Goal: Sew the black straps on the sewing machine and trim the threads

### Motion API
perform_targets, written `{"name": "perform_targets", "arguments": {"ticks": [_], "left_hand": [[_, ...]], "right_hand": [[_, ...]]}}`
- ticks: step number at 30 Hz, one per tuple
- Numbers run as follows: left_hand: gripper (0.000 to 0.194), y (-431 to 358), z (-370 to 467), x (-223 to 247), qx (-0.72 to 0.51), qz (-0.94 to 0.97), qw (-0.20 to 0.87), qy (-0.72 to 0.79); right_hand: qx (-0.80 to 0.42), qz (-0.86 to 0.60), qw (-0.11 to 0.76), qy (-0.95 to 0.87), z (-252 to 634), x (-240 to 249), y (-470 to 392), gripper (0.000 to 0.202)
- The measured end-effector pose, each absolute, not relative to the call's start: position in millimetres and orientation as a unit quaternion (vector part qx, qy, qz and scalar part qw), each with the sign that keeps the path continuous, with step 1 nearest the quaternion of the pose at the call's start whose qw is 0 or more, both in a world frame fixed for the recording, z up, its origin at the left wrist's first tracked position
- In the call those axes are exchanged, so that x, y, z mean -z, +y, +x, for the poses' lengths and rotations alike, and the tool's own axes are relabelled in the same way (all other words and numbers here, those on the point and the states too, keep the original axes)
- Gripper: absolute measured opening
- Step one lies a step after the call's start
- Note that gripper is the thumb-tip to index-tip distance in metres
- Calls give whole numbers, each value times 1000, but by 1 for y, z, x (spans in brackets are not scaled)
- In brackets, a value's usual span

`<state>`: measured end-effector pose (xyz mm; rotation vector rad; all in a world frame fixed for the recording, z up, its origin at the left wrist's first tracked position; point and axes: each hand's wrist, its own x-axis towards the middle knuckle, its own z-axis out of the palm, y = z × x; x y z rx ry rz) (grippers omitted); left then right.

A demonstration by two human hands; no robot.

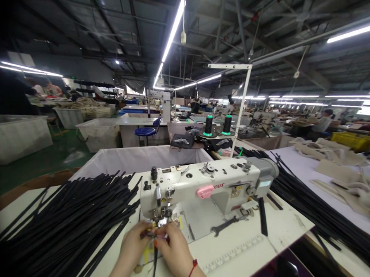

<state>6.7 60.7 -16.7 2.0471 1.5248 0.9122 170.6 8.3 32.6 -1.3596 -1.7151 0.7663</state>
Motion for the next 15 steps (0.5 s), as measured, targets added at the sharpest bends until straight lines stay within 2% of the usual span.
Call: {"name": "perform_targets", "arguments": {"ticks": [9,15], "left_hand": [[28,58,1,20,-393,700,237,547],[27,55,-9,3,-462,622,251,580]], "right_hand": [[-283,-512,400,-705,190,-42,-4,21],[-195,-594,315,-714,205,-35,-1,25]]}}
